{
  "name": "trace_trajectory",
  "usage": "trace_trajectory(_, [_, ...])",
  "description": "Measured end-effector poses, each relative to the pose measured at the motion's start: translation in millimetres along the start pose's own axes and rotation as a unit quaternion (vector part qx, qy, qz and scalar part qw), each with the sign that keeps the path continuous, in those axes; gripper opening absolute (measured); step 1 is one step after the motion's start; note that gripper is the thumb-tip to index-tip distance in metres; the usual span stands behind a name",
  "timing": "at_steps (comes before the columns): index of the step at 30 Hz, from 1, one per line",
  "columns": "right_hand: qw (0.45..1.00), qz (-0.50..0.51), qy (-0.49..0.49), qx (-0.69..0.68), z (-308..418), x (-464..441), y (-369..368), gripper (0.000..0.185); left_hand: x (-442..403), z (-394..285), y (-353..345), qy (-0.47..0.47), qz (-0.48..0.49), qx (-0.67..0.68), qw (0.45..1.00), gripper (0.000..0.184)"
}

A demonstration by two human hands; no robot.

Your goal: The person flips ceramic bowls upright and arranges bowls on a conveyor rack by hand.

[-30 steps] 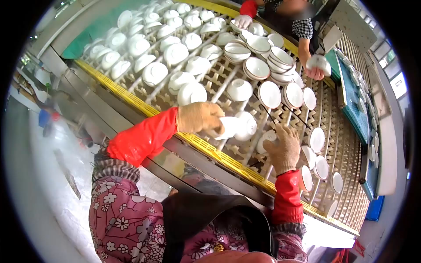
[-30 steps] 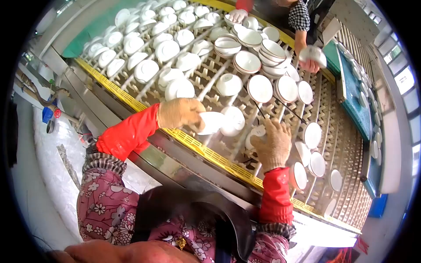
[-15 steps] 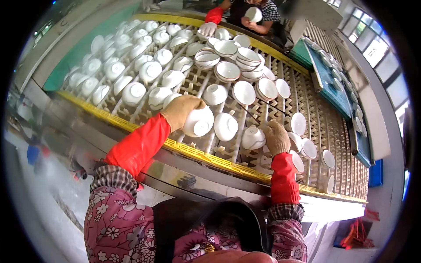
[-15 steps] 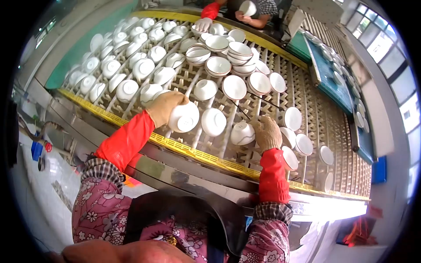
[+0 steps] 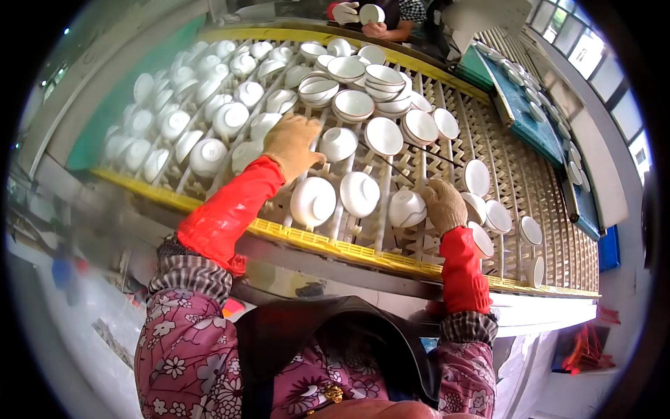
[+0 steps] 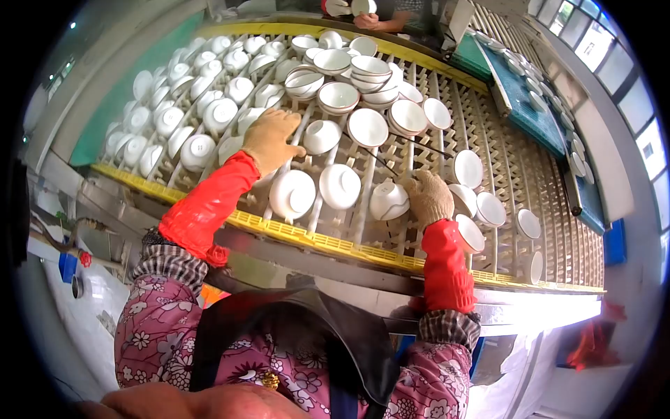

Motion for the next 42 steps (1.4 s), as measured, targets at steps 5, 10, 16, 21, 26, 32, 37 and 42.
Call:
trace_trajectory(5, [1.000,0.013,-0.006,-0.027,17,1,15,0.042,-37,-31,-77,-0.004,0.107,0.070,0.992,0.066])
trace_trajectory(10, [0.998,-0.041,0.027,-0.037,12,5,7,0.035,-57,-27,-106,0.042,0.040,0.027,0.998,0.061])
trace_trajectory(16, [0.998,-0.052,0.036,-0.031,13,5,8,0.033,-120,-44,-91,-0.172,-0.149,-0.027,0.973,0.028])
trace_trajectory(21, [0.998,-0.046,0.032,-0.024,12,6,16,0.034,-133,-18,-153,-0.060,-0.025,-0.044,0.997,0.028])
trace_trajectory(26, [0.997,-0.030,0.041,-0.056,15,5,17,0.033,-105,10,-112,0.149,0.079,0.169,0.971,0.062])
trace_trajectory(32, [0.994,-0.062,0.059,-0.064,15,7,17,0.034,-54,85,-44,0.297,-0.011,0.426,0.854,0.069])
trace_trajectory(37, [0.994,-0.081,0.057,-0.055,14,8,12,0.032,-39,114,-35,0.205,-0.027,-0.015,0.978,0.086])
trace_trajectory(42, [0.995,-0.051,0.053,-0.063,16,7,13,0.035,-93,120,-81,0.396,-0.076,0.181,0.897,0.095])
Point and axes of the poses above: each hand's wrist, its own x-axis away from the middle knuckle, its own y-axis out of the back of the hand, z = x × y, the point moved 6 cm from there along -x, towards the middle knuckle, and after that the axes turned 14 degrees about -z, right-handed, at the moved point
